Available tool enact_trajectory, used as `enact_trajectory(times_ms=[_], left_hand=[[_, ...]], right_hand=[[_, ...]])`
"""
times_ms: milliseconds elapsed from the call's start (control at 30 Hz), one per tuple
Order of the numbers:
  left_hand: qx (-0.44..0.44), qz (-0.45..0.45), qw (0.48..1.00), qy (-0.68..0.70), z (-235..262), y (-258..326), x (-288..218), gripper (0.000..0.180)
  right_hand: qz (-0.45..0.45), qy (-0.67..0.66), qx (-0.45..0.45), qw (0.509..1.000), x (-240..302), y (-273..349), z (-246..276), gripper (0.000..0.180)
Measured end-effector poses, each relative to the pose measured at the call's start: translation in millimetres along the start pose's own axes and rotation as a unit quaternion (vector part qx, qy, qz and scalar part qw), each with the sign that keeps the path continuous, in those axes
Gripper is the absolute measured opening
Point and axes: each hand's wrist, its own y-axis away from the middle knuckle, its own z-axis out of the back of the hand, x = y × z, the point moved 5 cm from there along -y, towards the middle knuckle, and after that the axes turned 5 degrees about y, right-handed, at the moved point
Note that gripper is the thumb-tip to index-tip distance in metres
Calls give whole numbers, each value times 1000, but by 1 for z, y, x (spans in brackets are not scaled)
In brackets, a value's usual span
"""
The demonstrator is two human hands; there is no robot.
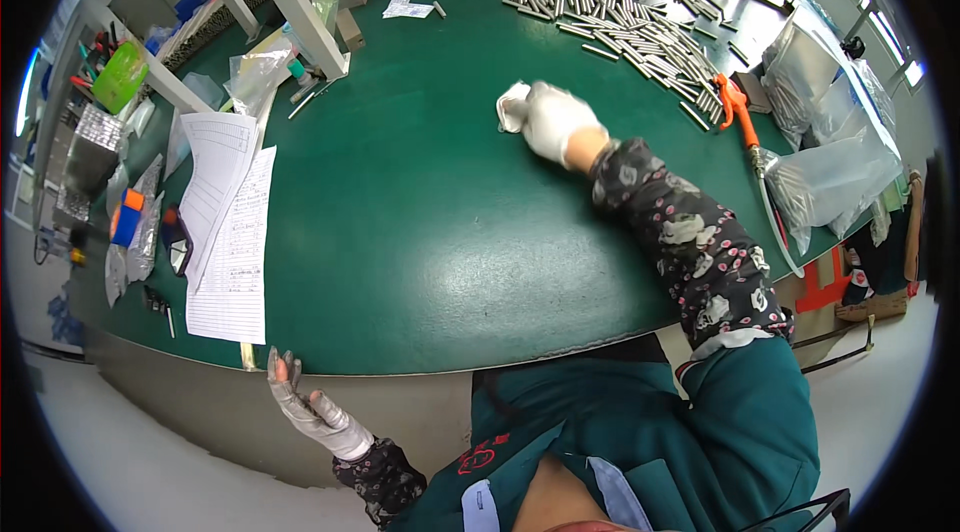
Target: The worker is bundling metal pins, using an air gun to clean them, and wiping down the workbench with a rag.
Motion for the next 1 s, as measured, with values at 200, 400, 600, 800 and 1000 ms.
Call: enact_trajectory(times_ms=[200,400,600,800,1000], left_hand=[[14,-48,999,11,-29,-17,-18,52],[57,-113,992,-6,-51,-26,-59,58],[88,-84,992,-36,-67,-25,-72,61],[123,-164,977,-51,-88,-39,-92,53],[141,-199,970,-13,-122,-56,-106,53]], right_hand=[[444,-214,111,863,153,157,-1,12],[129,-7,21,991,-4,69,7,10],[40,56,44,997,-59,128,44,12],[-68,174,-85,979,-110,172,84,7],[-150,182,-68,969,-127,195,94,13]])
